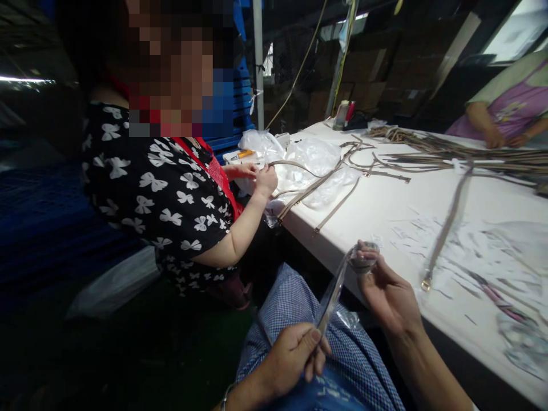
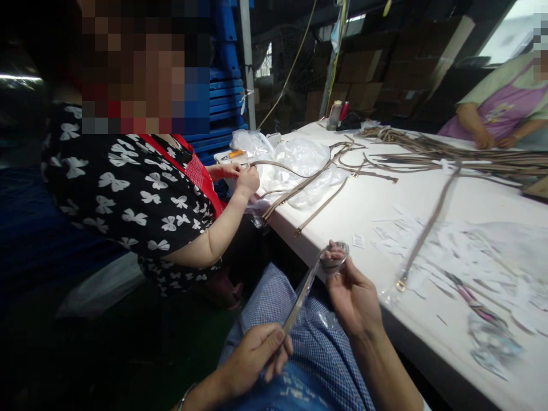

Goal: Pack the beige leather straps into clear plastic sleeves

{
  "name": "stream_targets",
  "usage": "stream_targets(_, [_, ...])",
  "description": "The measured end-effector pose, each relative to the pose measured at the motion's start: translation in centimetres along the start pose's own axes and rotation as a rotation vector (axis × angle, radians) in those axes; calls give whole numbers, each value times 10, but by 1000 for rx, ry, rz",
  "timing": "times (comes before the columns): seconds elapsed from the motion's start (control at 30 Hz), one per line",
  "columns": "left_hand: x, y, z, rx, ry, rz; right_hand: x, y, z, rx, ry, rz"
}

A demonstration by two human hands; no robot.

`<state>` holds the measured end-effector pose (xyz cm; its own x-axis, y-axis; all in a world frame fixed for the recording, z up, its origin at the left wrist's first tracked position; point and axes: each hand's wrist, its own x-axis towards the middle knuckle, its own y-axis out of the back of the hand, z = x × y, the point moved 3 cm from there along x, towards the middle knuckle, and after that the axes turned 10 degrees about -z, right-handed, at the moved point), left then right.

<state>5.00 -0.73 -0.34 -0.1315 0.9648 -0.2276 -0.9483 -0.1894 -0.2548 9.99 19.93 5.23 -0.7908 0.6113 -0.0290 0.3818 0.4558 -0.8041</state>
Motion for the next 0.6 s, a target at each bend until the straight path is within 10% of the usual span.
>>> stream_targets(0.13, [-3, 31, -26, 455, 10, 278, -26, -6, -7, 118, -351, -118])
stream_targets(0.27, [-3, 41, 4, 915, -279, 607, -62, -24, 13, -1, -603, -289])
stream_targets(0.43, [13, 28, 45, 1049, -673, 441, -81, -37, 36, -170, -676, -425])
stream_targets(0.6, [25, 53, 53, 966, -743, 435, -82, -35, 46, -322, -694, -454])
